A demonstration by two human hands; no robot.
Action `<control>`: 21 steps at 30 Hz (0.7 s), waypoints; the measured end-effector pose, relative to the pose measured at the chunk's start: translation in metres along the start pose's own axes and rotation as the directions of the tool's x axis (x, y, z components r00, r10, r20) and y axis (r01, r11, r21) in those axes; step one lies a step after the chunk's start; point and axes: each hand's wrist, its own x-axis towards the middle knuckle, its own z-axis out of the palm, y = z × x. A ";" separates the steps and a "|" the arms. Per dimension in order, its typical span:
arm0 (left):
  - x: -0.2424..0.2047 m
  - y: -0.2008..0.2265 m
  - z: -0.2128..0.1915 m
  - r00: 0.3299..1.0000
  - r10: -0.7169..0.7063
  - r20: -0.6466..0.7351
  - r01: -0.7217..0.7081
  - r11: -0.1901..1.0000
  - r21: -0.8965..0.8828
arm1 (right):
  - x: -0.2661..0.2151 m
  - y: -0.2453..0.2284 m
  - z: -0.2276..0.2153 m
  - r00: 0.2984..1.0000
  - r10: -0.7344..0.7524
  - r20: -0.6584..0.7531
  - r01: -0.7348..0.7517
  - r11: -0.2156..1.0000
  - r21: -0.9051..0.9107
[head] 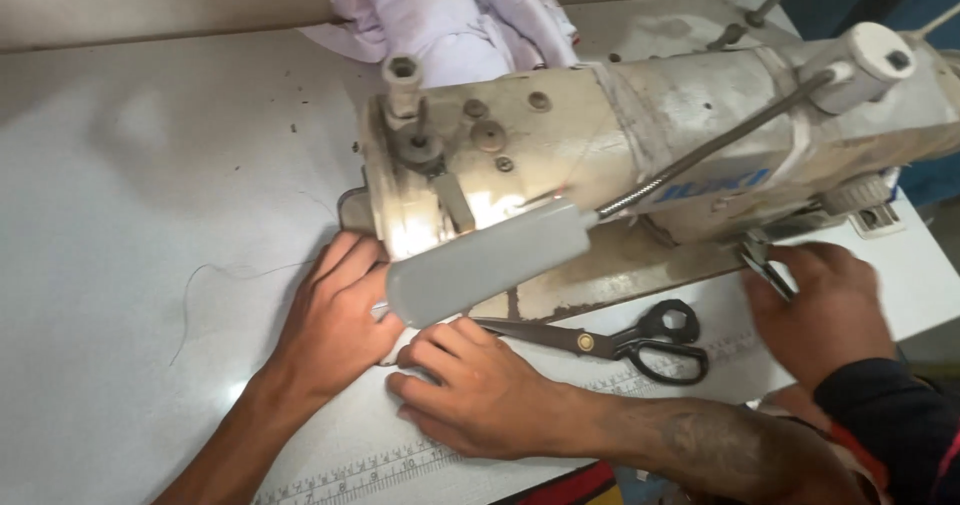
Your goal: Trimming excess threads from a colorful garment using small snips at a sewing station.
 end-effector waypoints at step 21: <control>-0.003 -0.007 -0.006 0.967 0.248 0.061 -0.245 0.968 -0.052 | -0.002 -0.001 0.010 0.999 0.007 0.053 -0.005 0.999 -0.043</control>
